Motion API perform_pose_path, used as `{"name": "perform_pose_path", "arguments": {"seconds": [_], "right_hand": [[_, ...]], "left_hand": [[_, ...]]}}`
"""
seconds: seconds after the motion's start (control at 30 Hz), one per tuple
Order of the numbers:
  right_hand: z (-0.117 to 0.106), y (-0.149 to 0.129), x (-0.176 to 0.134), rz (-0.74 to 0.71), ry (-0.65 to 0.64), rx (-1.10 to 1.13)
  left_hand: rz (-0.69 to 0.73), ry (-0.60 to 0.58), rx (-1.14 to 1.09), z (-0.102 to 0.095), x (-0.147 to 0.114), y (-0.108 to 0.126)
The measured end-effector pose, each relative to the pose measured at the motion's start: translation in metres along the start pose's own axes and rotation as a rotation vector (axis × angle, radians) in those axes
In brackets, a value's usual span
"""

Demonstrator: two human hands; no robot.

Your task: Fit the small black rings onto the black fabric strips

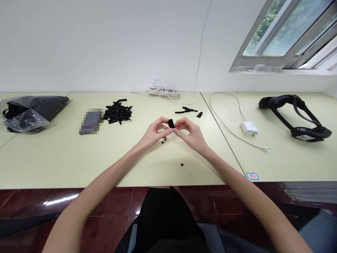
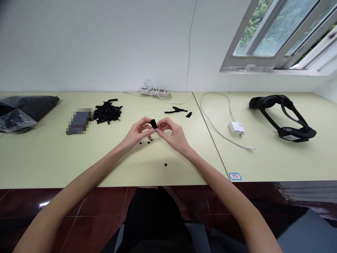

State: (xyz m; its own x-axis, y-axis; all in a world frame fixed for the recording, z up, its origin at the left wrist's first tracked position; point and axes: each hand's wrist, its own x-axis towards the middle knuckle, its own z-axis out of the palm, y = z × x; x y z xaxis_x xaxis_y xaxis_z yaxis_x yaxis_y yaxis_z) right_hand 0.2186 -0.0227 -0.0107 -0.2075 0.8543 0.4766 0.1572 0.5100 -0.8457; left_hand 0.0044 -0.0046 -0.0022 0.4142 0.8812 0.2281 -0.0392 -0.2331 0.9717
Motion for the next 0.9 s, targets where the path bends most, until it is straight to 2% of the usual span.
{"name": "perform_pose_path", "arguments": {"seconds": [0.17,0.23,0.4,0.47,0.63,0.73,0.9], "right_hand": [[0.0002,0.0037,-0.0003,0.045,-0.037,-0.002],[0.0002,0.0033,-0.0002,0.105,-0.051,0.065],[-0.0010,-0.0030,0.0010,0.293,-0.177,0.295],[-0.0017,-0.0051,0.0017,0.317,-0.169,0.348],[-0.0035,-0.0052,0.0030,0.278,-0.075,0.332],[-0.0043,-0.0048,0.0034,0.219,-0.039,0.271],[-0.0048,-0.0045,0.0042,0.171,-0.014,0.230]], "left_hand": [[-0.049,0.059,0.093,-0.0046,0.0005,-0.0013],[-0.052,0.080,0.065,-0.0049,0.0013,-0.0005],[-0.013,0.079,-0.026,-0.0012,0.0018,0.0034],[-0.007,0.067,-0.034,-0.0007,0.0014,0.0037],[-0.059,0.024,-0.100,-0.0032,0.0003,0.0036],[-0.067,0.041,-0.125,-0.0038,0.0003,0.0051],[-0.023,0.097,0.005,-0.0014,-0.0001,0.0060]]}}
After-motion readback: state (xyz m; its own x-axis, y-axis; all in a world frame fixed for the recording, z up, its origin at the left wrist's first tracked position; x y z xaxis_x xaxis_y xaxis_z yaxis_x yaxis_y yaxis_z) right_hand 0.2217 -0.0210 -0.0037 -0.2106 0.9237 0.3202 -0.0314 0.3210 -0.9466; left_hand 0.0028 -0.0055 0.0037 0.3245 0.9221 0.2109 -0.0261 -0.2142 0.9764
